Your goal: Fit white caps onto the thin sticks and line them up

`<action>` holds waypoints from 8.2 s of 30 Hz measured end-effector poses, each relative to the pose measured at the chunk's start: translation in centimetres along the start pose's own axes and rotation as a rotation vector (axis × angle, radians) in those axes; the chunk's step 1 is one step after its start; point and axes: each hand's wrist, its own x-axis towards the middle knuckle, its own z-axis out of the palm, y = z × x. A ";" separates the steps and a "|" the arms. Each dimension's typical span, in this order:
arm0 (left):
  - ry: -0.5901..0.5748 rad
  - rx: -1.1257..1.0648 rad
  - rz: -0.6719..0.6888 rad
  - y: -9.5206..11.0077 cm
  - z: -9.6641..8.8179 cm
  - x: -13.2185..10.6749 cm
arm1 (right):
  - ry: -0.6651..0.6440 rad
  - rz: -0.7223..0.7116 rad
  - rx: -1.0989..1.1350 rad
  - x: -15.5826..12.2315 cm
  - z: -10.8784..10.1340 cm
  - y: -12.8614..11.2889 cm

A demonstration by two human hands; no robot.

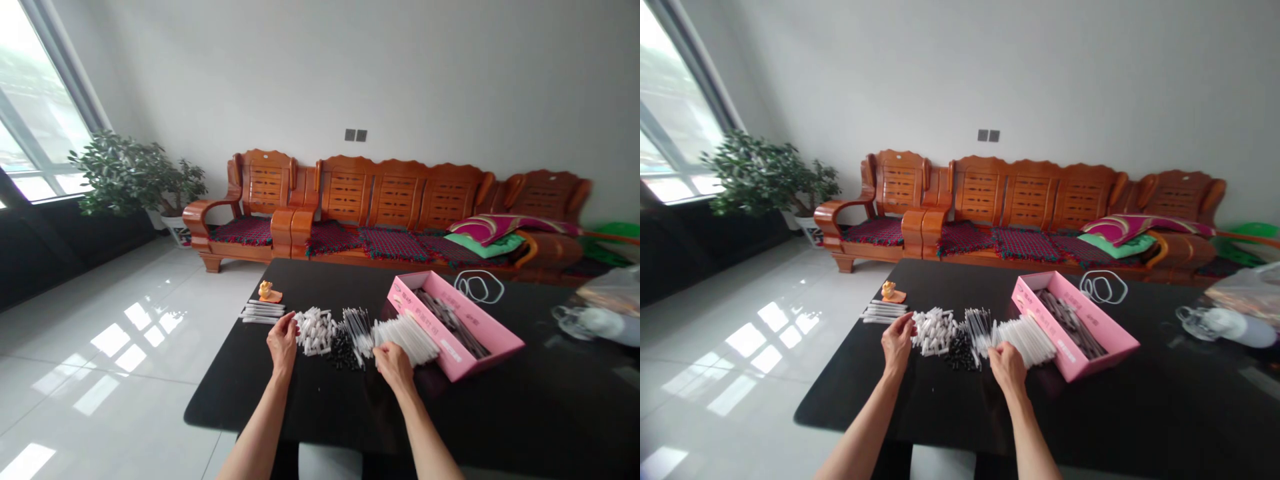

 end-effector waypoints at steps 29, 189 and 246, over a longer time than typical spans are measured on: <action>-0.433 0.202 0.220 0.4 4.3 -6.3 | -0.166 0.289 1.442 -2.1 3.4 0.7; -0.624 -0.803 -0.520 3.7 4.6 -6.3 | -0.192 0.223 1.543 -3.1 1.6 -5.9; -0.590 -0.294 -0.218 3.4 5.0 -6.8 | -0.110 0.206 1.464 -3.2 2.4 -5.3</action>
